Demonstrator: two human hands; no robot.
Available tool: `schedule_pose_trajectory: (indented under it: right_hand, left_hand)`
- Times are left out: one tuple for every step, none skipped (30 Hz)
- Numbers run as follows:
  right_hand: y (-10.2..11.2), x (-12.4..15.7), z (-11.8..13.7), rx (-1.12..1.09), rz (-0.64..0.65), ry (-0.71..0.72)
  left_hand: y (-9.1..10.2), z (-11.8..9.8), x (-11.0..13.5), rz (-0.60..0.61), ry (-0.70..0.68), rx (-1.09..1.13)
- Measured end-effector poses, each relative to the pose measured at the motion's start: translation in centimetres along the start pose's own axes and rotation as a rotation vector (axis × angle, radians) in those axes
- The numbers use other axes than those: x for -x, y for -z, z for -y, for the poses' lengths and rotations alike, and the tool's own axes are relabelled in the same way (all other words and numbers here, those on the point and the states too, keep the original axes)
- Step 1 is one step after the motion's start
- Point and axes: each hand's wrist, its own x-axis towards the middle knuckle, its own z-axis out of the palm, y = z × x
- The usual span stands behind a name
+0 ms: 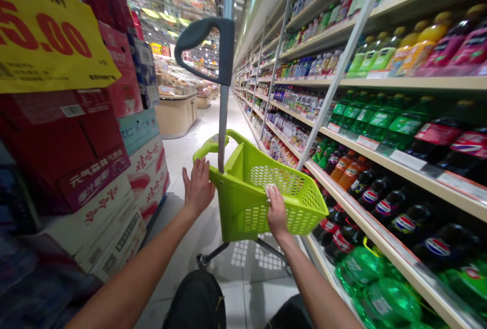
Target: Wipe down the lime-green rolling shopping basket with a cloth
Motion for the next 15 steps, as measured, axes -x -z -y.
schedule_pose_trajectory:
  right_hand:
    - [-0.5, -0.3, 0.6, -0.022, -0.005, 0.001]
    - [-1.2, -0.7, 1.7, -0.050, -0.005, 0.008]
    - [-2.0, -1.3, 3.2, -0.081, 0.002, 0.020]
    - [-2.9, -2.0, 4.9, -0.112, 0.015, 0.036]
    - [-3.8, -2.7, 6.8, -0.140, 0.031, 0.061]
    - [-4.6, -3.4, 8.6, -0.160, 0.048, 0.086]
    - [-5.2, -4.1, 10.1, -0.171, 0.062, 0.119]
    - [-5.5, -4.5, 11.2, -0.173, 0.073, 0.150]
    - [-5.6, -4.8, 11.7, -0.168, 0.085, 0.177]
    - [-5.4, -4.8, 11.7, -0.158, 0.095, 0.199]
    - [-4.9, -4.6, 11.1, -0.147, 0.100, 0.212]
    - [-4.4, -4.3, 10.1, -0.134, 0.098, 0.211]
    - [-3.7, -3.8, 8.9, -0.121, 0.084, 0.195]
    - [-3.1, -3.4, 7.7, -0.108, 0.059, 0.168]
    - [-2.6, -3.1, 6.7, -0.097, 0.029, 0.140]
  left_hand:
    - [0.2, 0.4, -0.4, 0.021, 0.004, -0.013]
    - [0.3, 0.4, -0.7, 0.050, -0.014, -0.021]
    - [0.2, 0.2, -0.9, 0.076, -0.035, -0.026]
    - [0.1, -0.1, -0.9, 0.090, -0.049, -0.027]
    - [-0.1, -0.5, -0.7, 0.094, -0.053, -0.025]
    - [-0.3, -0.9, -0.5, 0.090, -0.053, -0.023]
    - [-0.4, -1.2, -0.3, 0.082, -0.051, -0.020]
    - [-0.5, -1.4, -0.1, 0.076, -0.051, -0.018]
    - [-0.5, -1.5, 0.1, 0.074, -0.060, -0.016]
    - [-0.5, -1.5, 0.2, 0.080, -0.076, -0.014]
    - [-0.4, -1.4, 0.3, 0.089, -0.093, -0.013]
    - [-0.3, -1.4, 0.3, 0.101, -0.110, -0.012]
    - [-0.2, -1.3, 0.4, 0.111, -0.121, -0.010]
    - [-0.2, -1.3, 0.3, 0.117, -0.128, -0.008]
    - [-0.1, -1.3, 0.3, 0.121, -0.129, -0.006]
